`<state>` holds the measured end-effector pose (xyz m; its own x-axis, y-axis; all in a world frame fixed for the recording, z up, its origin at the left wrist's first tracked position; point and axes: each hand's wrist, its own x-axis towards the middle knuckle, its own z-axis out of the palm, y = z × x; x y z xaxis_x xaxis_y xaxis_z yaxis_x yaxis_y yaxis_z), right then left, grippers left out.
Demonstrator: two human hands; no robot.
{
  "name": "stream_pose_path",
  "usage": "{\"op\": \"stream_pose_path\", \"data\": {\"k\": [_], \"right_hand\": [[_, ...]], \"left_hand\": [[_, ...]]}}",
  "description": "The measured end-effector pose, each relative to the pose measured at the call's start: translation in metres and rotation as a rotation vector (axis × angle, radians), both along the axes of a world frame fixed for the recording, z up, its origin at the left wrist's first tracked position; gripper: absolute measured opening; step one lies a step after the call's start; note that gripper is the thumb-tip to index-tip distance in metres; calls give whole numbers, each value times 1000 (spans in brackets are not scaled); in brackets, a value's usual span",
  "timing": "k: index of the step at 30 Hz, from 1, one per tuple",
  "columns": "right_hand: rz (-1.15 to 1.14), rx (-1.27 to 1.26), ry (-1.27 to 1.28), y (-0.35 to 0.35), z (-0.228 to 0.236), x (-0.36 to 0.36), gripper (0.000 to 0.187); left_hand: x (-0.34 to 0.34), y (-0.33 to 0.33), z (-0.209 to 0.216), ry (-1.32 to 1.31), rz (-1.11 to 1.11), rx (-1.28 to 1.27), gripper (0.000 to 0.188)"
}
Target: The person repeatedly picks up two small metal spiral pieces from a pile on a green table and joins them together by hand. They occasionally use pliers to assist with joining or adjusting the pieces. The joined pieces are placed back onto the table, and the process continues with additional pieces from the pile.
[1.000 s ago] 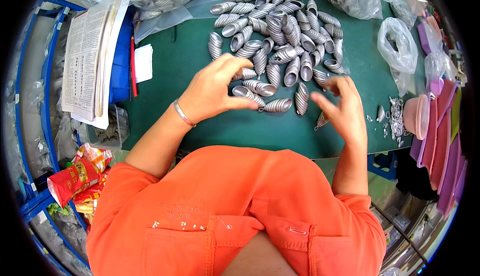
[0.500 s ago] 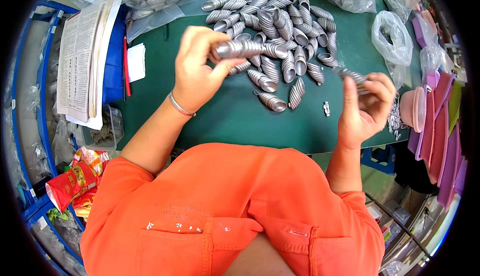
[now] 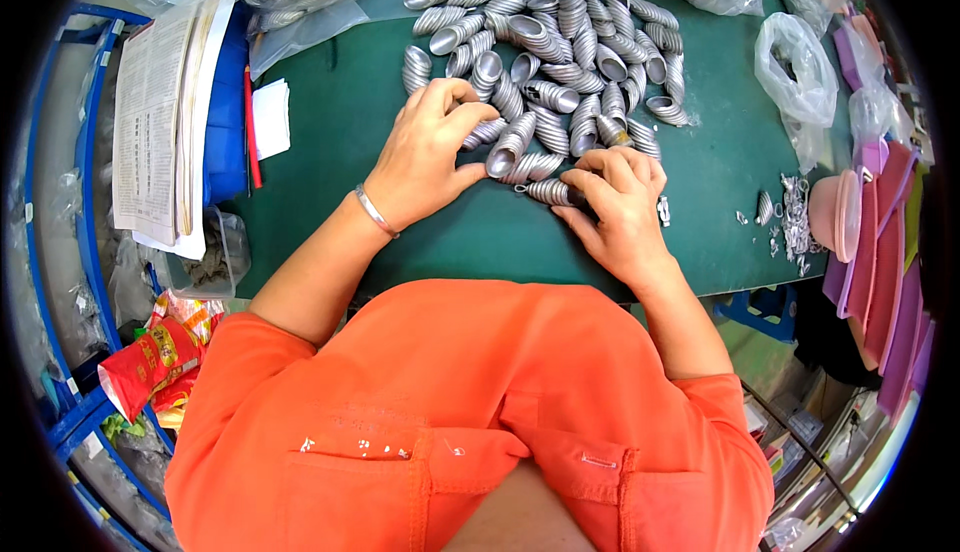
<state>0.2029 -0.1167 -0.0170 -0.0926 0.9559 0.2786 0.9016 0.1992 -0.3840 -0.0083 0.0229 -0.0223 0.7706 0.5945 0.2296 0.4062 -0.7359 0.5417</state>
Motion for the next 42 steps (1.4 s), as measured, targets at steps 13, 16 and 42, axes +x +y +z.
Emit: {"op": "stream_pose_path", "data": {"k": [13,16,42], "right_hand": [[-92,467,158,28,32,26,40],[-85,83,119,43,0,23,46],[168,-29,-167,124,-10,38,54]], "left_hand": [[-10,1,-8,-123,-54,-100,30],[-12,2,-9,-180,12,-85,32],[13,-7,-15,78,246,-9,130]]}}
